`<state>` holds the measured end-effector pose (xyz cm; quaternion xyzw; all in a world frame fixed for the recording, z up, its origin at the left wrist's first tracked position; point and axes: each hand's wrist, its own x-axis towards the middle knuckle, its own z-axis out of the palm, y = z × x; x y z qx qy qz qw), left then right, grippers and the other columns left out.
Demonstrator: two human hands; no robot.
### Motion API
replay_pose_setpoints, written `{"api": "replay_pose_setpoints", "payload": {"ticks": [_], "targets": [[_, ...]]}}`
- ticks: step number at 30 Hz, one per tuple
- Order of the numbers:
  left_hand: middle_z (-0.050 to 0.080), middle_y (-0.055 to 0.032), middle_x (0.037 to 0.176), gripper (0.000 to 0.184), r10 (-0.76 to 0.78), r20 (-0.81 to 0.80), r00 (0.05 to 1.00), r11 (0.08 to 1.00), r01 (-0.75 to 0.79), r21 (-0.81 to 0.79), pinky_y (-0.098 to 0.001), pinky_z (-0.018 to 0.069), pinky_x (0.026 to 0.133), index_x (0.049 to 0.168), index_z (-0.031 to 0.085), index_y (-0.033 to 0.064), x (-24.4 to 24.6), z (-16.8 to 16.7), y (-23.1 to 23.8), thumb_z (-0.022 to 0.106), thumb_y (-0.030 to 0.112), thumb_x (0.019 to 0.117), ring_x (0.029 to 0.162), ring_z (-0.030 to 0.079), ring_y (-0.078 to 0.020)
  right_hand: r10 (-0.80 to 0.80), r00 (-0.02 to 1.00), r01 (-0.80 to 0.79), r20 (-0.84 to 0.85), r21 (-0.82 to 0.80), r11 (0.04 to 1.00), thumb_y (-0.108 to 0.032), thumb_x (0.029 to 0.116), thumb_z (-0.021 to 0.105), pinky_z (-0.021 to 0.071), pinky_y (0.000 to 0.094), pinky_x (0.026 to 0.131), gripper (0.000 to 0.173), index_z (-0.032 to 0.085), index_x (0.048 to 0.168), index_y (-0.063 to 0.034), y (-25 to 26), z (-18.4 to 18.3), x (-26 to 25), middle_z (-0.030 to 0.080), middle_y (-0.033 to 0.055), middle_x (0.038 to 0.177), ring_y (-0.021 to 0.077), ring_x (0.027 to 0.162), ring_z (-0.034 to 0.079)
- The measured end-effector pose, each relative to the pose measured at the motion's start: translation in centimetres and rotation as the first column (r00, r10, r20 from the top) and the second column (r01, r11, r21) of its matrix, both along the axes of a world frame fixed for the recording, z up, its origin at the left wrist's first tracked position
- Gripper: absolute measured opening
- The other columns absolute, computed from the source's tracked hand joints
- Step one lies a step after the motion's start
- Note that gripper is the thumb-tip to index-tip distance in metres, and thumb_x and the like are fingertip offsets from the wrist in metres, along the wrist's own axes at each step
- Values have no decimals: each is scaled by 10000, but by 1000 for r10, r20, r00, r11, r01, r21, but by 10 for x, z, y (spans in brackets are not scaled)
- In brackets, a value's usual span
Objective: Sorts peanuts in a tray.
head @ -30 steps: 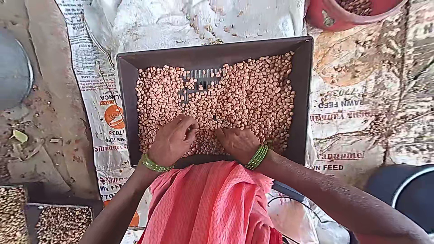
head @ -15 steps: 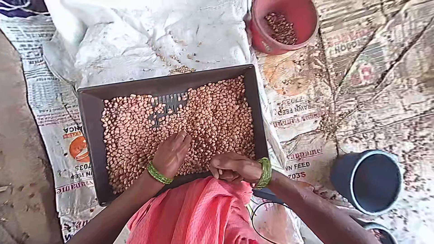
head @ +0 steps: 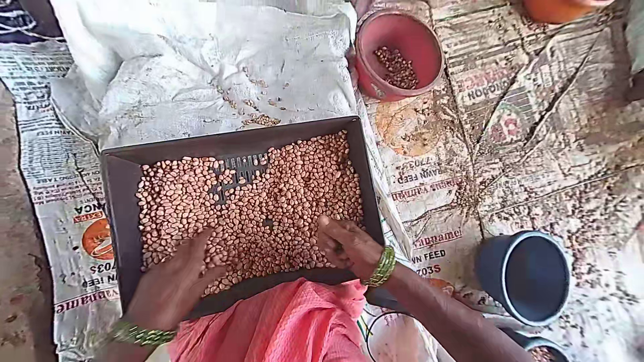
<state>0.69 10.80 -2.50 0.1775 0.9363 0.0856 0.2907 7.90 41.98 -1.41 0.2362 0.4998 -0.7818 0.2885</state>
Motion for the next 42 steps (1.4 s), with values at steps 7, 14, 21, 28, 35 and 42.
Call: {"api": "replay_pose_setpoints", "payload": {"ticks": [7,14,21,28,35,42], "targets": [[620,-176,1377,728,-51,110,993,785,-28,618,-485,592,926,1568,388,96,6,-8,90,723,300,954,1082,710,-283,-115,938,171,-327,148,974,-435,1115,324,282,128,382,556,457,611,-243,43,25,-1,434,-123,550,-31,414,328],[594,-259,1349,652,61,-63,996,995,-56,79,-734,488,797,1523,457,139,-49,13,8,726,342,965,1029,659,-513,-20,910,154,-415,293,944,-425,1101,392,258,147,377,516,440,622,-239,36,20,-3,368,-108,514,-3,396,294],[489,-268,1493,545,-39,-8,999,962,40,272,-668,483,977,1526,468,117,-81,-29,80,619,110,1001,1239,584,-497,501,788,24,-358,830,557,-278,1089,478,365,163,454,283,642,922,-120,8,2,-14,505,-85,640,-21,487,425],[523,-151,1503,525,-45,-185,982,712,161,684,-352,545,1001,1516,472,98,-109,15,99,613,137,1012,1216,645,-229,767,632,25,-111,992,123,-189,1067,458,530,561,545,300,674,1227,-56,8,-11,-15,691,162,770,369,629,682],[596,-125,1425,416,41,-176,984,737,89,670,-330,545,1022,1391,602,67,-65,7,6,537,282,1040,1207,649,-168,827,557,101,74,983,-156,-81,1003,574,515,533,467,176,681,1131,-24,-4,-31,-5,675,190,737,411,588,677],[712,-164,1140,239,54,-109,993,832,16,555,-513,571,872,1179,731,55,-30,-14,-2,571,147,1026,990,706,-305,222,926,5,-307,596,803,-215,1071,435,351,160,398,206,610,971,-173,22,-7,-15,454,-91,589,-7,422,366]]}}
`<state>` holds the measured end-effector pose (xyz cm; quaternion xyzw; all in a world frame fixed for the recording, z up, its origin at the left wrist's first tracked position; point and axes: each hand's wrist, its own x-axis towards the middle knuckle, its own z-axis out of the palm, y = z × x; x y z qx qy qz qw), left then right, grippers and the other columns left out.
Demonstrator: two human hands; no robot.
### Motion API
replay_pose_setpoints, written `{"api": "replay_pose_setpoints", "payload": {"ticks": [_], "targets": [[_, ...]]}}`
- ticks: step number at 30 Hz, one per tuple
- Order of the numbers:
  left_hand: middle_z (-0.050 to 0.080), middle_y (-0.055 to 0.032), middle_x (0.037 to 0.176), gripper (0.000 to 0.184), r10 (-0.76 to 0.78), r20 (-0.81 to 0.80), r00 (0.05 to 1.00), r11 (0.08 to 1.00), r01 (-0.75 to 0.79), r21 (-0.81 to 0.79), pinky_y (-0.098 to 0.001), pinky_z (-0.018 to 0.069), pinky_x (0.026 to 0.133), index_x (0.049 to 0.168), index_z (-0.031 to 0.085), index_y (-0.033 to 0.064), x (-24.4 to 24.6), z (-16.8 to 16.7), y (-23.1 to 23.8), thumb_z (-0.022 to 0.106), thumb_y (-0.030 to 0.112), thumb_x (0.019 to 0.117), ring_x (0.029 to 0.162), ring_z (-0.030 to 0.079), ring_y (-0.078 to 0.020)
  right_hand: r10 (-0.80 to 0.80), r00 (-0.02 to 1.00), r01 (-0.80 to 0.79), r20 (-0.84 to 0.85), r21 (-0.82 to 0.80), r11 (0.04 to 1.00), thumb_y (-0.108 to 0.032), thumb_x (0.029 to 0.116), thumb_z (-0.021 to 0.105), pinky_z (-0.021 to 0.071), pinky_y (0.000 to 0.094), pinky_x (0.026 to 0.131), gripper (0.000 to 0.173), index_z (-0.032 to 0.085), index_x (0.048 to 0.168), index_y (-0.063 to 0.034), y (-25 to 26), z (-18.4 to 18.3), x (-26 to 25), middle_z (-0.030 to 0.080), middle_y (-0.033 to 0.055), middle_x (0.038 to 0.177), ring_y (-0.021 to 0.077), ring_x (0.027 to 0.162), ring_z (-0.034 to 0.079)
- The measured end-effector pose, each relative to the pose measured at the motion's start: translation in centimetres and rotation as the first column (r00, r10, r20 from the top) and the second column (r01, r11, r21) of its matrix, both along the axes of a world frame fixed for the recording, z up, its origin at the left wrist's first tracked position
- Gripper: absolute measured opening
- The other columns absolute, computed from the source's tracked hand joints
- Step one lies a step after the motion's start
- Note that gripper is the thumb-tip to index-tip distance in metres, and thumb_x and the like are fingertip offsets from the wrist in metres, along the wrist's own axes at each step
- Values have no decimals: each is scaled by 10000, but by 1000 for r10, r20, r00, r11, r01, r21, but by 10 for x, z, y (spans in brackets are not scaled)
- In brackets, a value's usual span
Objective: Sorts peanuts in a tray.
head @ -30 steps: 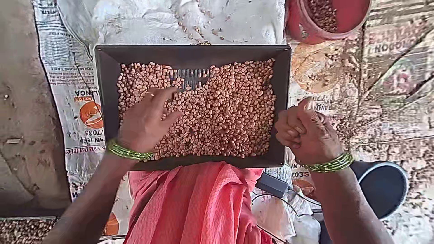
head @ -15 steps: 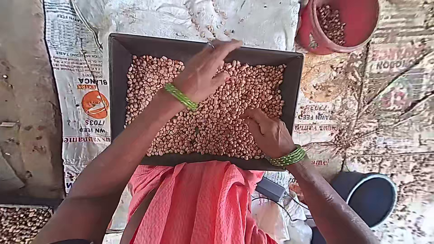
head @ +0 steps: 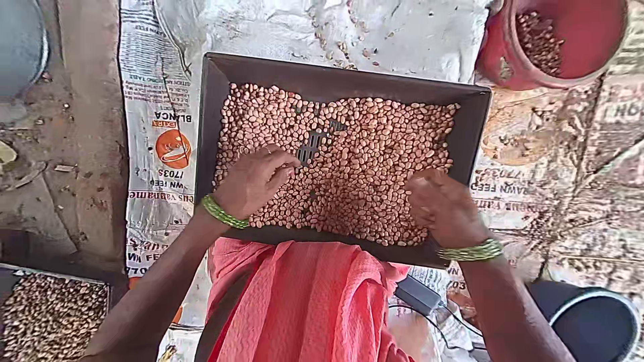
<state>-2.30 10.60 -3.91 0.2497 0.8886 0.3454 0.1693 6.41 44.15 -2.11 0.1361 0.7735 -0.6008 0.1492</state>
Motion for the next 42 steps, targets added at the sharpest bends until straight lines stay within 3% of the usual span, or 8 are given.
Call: {"api": "replay_pose_setpoints", "payload": {"ticks": [3,9,19,25,31,34,37,42], "targets": [[705,-167,1080,201,-32,-30,999,999,32,5,-521,579,807,1108,745,49,3,-12,26,591,146,1023,936,708,-324,-107,981,177,163,-517,838,-397,1126,258,302,123,358,483,508,751,-223,8,3,-8,392,-121,539,-27,378,308],[682,-246,1134,259,-154,-149,977,981,132,-144,-513,558,938,1128,696,-36,1,-37,74,624,187,1018,1094,683,-402,-34,988,103,153,-476,873,-378,1102,343,240,129,375,527,452,607,-237,-32,-1,-25,372,-124,498,-30,386,287],[696,-221,1115,285,-431,361,827,902,400,161,-516,501,984,1091,696,-33,57,7,50,546,205,1045,1128,653,-371,364,913,-249,-184,456,854,-227,1079,477,509,369,629,289,689,1133,-38,-66,-21,-81,665,59,810,140,654,603],[725,-131,1006,248,-74,336,939,997,66,35,-477,572,829,1080,706,29,59,27,-31,591,241,1027,922,707,-257,776,598,-667,201,662,342,-187,1091,481,560,587,689,319,607,1375,-117,-134,-24,-80,734,206,968,440,838,724],[686,-4,930,216,243,135,961,969,-246,3,-220,559,688,1029,703,91,47,30,-74,685,290,948,766,648,-36,826,557,-369,-88,864,342,14,951,589,517,462,455,135,658,1067,30,-143,-55,-61,661,185,749,371,602,687],[676,-35,928,173,245,46,969,969,-243,-43,-305,544,682,1026,705,86,33,30,-62,683,237,945,753,634,-106,669,741,-473,-58,661,582,-112,1032,548,564,503,549,192,659,1108,26,-140,-47,-62,691,176,760,352,629,703],[703,-17,946,184,160,11,987,967,-159,201,-227,577,707,1041,723,72,22,32,-34,691,233,956,790,664,-55,362,931,-351,50,-153,924,-157,1077,436,341,184,410,182,604,1058,-88,-121,-34,-66,458,-40,589,33,429,377],[714,-102,1020,237,89,-154,984,995,-80,62,-349,578,798,1118,736,56,-7,27,1,574,211,1042,890,697,-200,303,884,8,355,-661,751,-455,1114,126,272,105,366,599,570,867,-140,-111,-26,-61,524,-82,592,-44,379,327]]}}
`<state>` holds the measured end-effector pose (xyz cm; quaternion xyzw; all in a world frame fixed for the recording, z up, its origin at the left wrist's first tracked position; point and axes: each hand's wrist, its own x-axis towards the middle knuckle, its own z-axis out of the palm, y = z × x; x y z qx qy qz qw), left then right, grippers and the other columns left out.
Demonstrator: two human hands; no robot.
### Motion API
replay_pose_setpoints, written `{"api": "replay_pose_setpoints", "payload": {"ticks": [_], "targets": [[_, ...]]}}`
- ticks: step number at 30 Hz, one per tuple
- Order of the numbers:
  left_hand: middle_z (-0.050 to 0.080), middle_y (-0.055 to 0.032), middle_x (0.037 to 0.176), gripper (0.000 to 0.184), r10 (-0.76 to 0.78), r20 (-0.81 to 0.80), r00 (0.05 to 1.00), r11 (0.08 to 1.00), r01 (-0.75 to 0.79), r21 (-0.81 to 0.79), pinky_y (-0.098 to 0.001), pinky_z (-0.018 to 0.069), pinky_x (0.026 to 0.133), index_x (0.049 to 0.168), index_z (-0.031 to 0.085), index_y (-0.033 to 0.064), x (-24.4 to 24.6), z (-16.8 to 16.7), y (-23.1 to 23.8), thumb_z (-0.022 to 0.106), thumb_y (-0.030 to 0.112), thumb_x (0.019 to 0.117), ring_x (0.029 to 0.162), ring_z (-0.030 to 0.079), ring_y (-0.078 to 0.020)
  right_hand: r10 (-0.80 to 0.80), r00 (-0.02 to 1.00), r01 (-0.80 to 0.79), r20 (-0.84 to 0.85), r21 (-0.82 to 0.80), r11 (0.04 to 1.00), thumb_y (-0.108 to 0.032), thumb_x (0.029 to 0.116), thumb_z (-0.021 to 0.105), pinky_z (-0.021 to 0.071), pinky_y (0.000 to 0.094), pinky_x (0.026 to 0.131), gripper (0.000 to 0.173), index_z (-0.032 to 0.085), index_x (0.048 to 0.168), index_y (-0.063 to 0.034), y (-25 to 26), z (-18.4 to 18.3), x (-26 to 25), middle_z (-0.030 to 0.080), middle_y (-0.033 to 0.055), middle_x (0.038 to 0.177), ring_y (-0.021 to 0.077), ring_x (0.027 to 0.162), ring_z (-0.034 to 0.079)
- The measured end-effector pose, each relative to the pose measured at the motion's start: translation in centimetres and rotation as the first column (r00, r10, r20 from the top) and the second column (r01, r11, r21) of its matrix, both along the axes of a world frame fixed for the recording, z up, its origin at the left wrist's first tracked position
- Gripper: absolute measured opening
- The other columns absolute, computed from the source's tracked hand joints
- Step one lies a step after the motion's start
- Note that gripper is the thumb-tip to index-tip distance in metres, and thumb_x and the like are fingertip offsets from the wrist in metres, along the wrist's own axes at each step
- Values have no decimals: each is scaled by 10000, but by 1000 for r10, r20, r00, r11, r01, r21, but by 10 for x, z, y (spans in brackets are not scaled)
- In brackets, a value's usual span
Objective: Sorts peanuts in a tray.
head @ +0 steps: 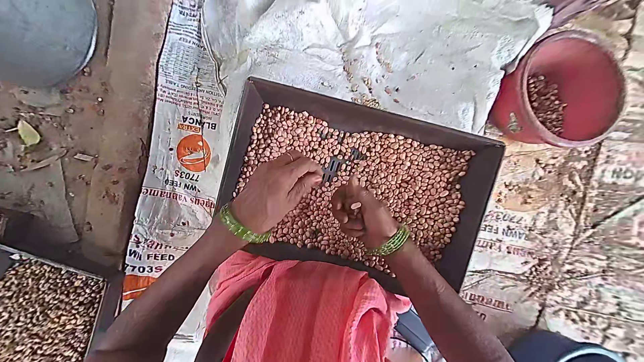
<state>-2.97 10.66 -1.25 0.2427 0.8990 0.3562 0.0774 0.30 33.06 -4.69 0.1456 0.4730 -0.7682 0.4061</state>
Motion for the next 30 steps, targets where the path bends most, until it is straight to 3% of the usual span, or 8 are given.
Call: {"api": "replay_pose_setpoints", "payload": {"ticks": [2,7,9,11,13,18,25,30], "targets": [[698,-209,1049,209,-48,43,998,979,55,-194,-527,578,835,1107,724,-2,-13,-24,9,576,131,1041,966,708,-374,-41,999,41,-7,36,999,-357,1127,172,255,114,371,550,512,744,-157,3,2,1,504,-80,583,-39,386,316],[686,-223,1029,128,-168,-124,978,928,114,-353,-493,577,889,1040,727,-21,-17,-62,17,661,66,973,1006,698,-399,-32,949,133,-313,307,942,-240,1076,370,279,128,395,448,488,646,-202,27,4,-4,418,-132,514,-44,407,340],[687,-229,1071,139,-178,-119,977,905,115,-410,-491,573,904,1070,726,-22,-15,-59,20,672,40,958,1052,692,-405,233,824,186,-516,635,750,-287,1092,458,346,177,443,394,586,759,-119,39,5,-17,469,-83,573,-3,454,402],[683,-239,1137,202,-188,-64,980,875,137,-464,-503,555,948,1135,718,-24,-15,-52,23,659,-20,942,1114,673,-417,530,667,252,-524,828,502,-272,1091,496,488,394,566,330,689,975,-30,39,5,-34,639,76,722,191,593,593],[684,-239,1139,241,-203,-59,977,856,148,-495,-495,557,943,1162,714,-23,-15,-49,24,648,-53,932,1103,675,-411,708,526,298,-471,882,365,-204,1079,489,558,587,658,298,706,1185,-30,31,-5,-51,734,191,888,391,744,722],[669,-260,1157,242,-235,-56,970,837,173,-519,-503,564,923,1177,693,-50,-14,-50,23,614,-48,948,1100,673,-426,936,279,319,-213,940,119,-90,1047,508,538,566,553,270,656,1271,-66,11,-17,-75,724,219,917,452,714,708],[679,-289,1096,210,-207,-49,977,868,160,-469,-500,564,912,1110,698,-68,-3,-53,25,605,58,971,1058,688,-439,939,342,110,35,991,-77,-123,1092,461,539,559,649,274,573,1329,-44,-7,9,-75,708,235,993,454,817,709],[687,-246,1113,230,162,75,984,953,-136,-270,-581,545,924,1146,679,-44,-16,-6,-28,677,59,940,1037,685,-400,929,370,183,-32,982,-39,-87,1067,496,542,563,628,280,579,1328,-26,-5,-5,-71,714,236,975,458,794,709]]}}
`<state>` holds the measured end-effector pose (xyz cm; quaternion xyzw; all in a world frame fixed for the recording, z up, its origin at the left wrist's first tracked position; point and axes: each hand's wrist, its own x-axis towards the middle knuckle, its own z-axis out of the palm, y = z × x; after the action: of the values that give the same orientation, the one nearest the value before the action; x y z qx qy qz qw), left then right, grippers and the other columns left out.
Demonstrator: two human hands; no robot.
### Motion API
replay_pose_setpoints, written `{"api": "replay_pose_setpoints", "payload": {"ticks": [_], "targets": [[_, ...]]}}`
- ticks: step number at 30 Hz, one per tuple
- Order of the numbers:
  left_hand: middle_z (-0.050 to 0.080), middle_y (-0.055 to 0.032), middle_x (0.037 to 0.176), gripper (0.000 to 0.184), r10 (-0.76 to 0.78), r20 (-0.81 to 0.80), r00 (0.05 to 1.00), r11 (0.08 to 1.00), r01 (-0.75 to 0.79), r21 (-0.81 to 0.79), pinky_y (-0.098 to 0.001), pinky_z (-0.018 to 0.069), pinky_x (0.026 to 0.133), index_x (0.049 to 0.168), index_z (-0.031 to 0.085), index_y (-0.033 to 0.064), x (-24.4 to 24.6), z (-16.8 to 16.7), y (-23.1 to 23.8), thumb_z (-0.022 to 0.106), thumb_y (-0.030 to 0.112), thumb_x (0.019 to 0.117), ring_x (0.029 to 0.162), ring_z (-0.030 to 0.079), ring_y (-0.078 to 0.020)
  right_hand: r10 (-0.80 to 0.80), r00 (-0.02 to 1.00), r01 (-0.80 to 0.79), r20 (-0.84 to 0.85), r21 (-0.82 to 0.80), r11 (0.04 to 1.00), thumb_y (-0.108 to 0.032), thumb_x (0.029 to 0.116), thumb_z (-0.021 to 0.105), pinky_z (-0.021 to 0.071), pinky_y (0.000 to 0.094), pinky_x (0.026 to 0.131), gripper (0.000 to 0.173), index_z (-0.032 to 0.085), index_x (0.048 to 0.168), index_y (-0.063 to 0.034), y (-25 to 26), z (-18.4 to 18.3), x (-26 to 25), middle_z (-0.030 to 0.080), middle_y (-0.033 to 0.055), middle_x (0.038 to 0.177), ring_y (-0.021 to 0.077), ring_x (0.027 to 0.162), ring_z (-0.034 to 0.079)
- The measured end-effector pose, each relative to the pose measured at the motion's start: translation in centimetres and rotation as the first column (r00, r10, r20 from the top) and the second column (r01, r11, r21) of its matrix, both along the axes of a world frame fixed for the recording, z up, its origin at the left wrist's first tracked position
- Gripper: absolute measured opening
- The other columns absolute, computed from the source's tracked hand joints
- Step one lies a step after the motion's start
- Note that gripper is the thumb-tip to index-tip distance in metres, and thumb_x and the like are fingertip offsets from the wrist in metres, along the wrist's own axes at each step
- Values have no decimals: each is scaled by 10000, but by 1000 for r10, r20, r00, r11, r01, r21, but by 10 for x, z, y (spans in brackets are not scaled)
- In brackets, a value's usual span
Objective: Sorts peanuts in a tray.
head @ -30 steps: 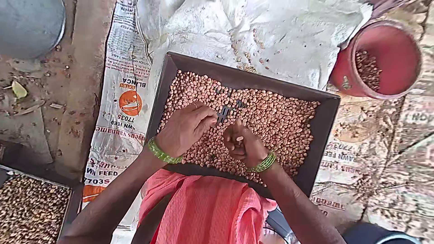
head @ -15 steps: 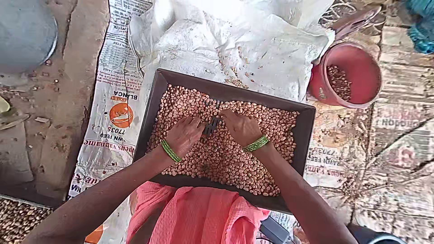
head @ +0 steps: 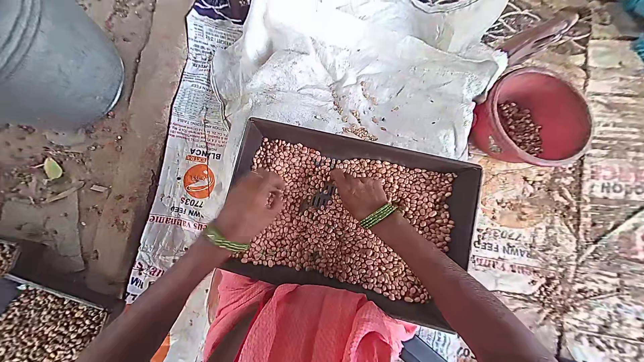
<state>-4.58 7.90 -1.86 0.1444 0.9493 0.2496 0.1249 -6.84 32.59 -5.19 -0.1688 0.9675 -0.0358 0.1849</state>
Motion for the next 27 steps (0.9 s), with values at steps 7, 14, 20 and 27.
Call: {"api": "replay_pose_setpoints", "payload": {"ticks": [7,14,20,27], "targets": [[450,-318,1484,604,453,-187,872,859,-483,-170,-717,366,1066,1487,464,50,-34,35,-164,638,365,1002,1322,483,-523,-273,908,415,318,-590,692,-194,1095,461,514,443,600,278,627,1231,-17,20,-1,-8,637,148,779,280,632,609],[716,-208,1131,209,-268,-197,943,963,264,-48,-563,519,977,1116,757,33,-46,-26,24,594,128,1025,1082,685,-398,179,612,775,770,-540,-327,-210,1059,255,265,110,363,333,544,894,-218,55,6,15,370,-136,522,-49,379,297],[686,-259,1203,245,-373,-157,915,911,328,-251,-560,512,995,1171,698,-43,-64,-51,60,565,117,1041,1130,672,-433,168,657,740,735,-585,-332,-233,1043,312,279,113,374,357,527,758,-232,66,8,28,423,-128,543,-49,397,330],[658,-288,1176,245,-435,-21,900,854,405,-327,-555,469,1024,1164,667,-72,-68,-34,68,541,90,1029,1134,644,-454,192,580,811,791,-541,-223,-220,1071,231,288,107,371,408,594,896,-163,38,6,33,615,-62,684,-36,408,367]]}}
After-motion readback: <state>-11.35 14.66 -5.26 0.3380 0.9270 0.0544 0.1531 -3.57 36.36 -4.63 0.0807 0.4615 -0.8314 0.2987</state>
